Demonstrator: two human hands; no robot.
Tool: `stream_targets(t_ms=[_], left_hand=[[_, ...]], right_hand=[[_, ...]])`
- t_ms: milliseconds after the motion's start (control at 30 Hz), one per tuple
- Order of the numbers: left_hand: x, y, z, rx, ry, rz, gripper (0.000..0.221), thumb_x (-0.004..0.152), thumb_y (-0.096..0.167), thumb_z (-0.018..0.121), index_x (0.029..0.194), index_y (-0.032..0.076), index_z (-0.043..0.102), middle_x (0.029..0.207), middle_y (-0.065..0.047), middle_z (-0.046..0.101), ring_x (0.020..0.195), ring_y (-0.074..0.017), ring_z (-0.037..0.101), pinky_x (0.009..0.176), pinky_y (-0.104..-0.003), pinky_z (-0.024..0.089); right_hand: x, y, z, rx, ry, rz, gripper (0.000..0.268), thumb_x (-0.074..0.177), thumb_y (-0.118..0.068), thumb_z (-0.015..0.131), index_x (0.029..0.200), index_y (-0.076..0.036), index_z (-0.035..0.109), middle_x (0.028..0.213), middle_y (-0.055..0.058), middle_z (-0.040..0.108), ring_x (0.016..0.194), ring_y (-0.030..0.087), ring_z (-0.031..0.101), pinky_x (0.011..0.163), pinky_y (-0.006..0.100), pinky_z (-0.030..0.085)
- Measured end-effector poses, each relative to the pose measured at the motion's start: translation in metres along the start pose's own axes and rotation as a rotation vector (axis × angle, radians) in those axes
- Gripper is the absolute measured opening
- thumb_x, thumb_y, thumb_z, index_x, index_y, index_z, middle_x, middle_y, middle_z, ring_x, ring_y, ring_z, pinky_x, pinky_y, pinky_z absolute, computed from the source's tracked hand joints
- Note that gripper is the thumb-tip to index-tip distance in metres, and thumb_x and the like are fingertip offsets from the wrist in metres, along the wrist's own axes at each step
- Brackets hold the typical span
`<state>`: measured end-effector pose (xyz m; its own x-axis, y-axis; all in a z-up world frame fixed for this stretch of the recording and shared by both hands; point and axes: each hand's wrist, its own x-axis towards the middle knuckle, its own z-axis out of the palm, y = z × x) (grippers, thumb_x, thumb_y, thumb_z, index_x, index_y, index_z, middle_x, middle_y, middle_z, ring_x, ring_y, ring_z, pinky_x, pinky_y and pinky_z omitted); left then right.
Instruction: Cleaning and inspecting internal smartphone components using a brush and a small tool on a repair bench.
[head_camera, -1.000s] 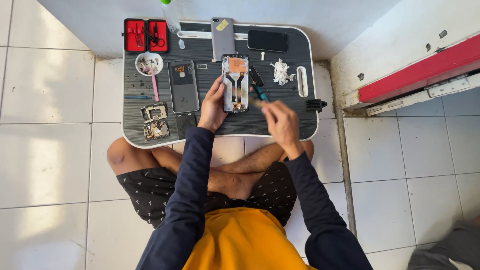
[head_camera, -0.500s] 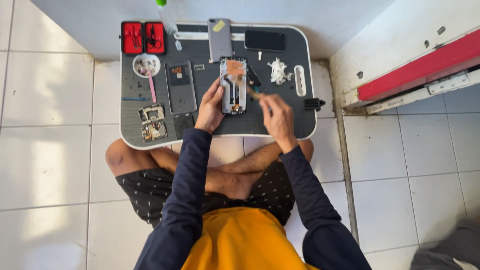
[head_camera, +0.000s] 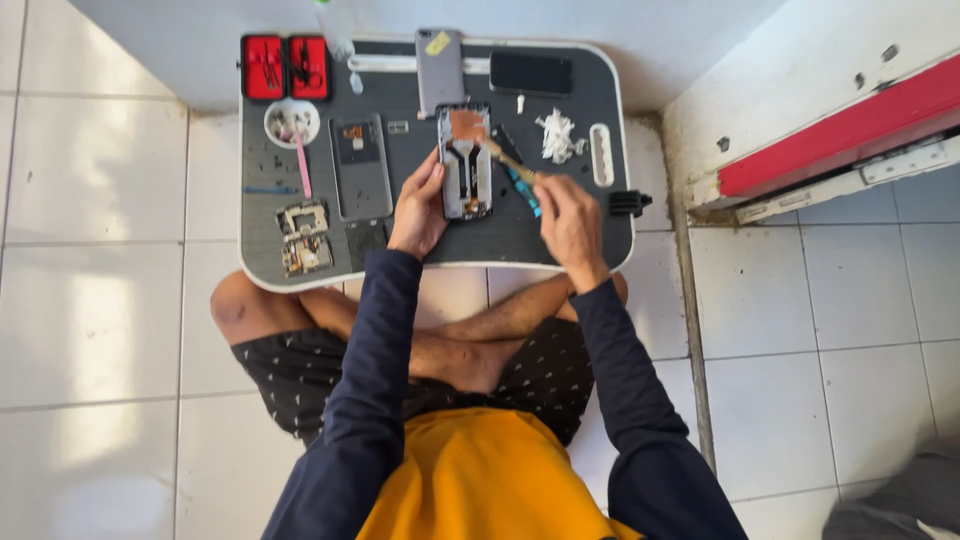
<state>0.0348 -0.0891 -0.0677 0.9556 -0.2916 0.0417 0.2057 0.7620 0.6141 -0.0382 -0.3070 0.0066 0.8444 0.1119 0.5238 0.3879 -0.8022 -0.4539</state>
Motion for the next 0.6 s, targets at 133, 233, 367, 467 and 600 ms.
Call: stream_targets(t_ms=[133, 233, 367, 467, 600], left_hand=[[0.009, -0.004, -0.009, 0.004, 0.018, 0.030, 0.041, 0.106, 0.015, 0.058, 0.146, 0.006, 0.052, 0.133, -0.020, 0.065, 0.122, -0.0397, 0.064, 0.099, -0.057, 0.055], [-0.002, -0.003, -0.002, 0.009, 0.046, -0.002, 0.041, 0.106, 0.015, 0.056, 0.146, 0.008, 0.053, 0.132, -0.017, 0.066, 0.120, -0.0359, 0.066, 0.096, -0.056, 0.058], [0.006, -0.010, -0.018, 0.030, 0.050, 0.063, 0.040, 0.105, 0.015, 0.057, 0.145, 0.008, 0.054, 0.127, -0.016, 0.070, 0.115, -0.0319, 0.070, 0.094, -0.049, 0.061], [0.002, -0.002, 0.000, 0.032, 0.054, 0.069, 0.040, 0.106, 0.015, 0.057, 0.145, 0.006, 0.053, 0.126, -0.017, 0.070, 0.115, -0.0325, 0.070, 0.094, -0.050, 0.060], [0.004, -0.010, -0.007, 0.053, 0.069, 0.116, 0.041, 0.106, 0.013, 0.056, 0.145, 0.004, 0.052, 0.126, -0.015, 0.070, 0.116, -0.0299, 0.069, 0.094, -0.048, 0.061]], right_hand=[[-0.015, -0.010, 0.014, 0.117, -0.130, -0.032, 0.010, 0.102, -0.011, 0.063, 0.098, -0.008, 0.072, 0.085, 0.014, 0.070, 0.086, 0.039, 0.071, 0.071, 0.046, 0.057], [-0.027, 0.011, 0.019, 0.061, -0.138, 0.003, 0.009, 0.102, -0.015, 0.063, 0.101, -0.010, 0.071, 0.089, 0.011, 0.071, 0.088, 0.035, 0.072, 0.073, 0.044, 0.058], [-0.034, -0.003, 0.032, 0.079, -0.079, 0.048, 0.013, 0.104, -0.017, 0.062, 0.109, -0.013, 0.073, 0.095, 0.008, 0.074, 0.091, 0.032, 0.073, 0.077, 0.041, 0.059], [-0.036, 0.000, 0.019, 0.063, -0.078, 0.075, 0.012, 0.103, -0.019, 0.064, 0.108, -0.013, 0.073, 0.094, 0.008, 0.073, 0.092, 0.033, 0.073, 0.076, 0.042, 0.059], [-0.055, -0.015, 0.033, 0.090, -0.046, 0.097, 0.015, 0.106, -0.014, 0.058, 0.106, -0.007, 0.071, 0.093, 0.016, 0.071, 0.091, 0.039, 0.071, 0.078, 0.047, 0.058]])
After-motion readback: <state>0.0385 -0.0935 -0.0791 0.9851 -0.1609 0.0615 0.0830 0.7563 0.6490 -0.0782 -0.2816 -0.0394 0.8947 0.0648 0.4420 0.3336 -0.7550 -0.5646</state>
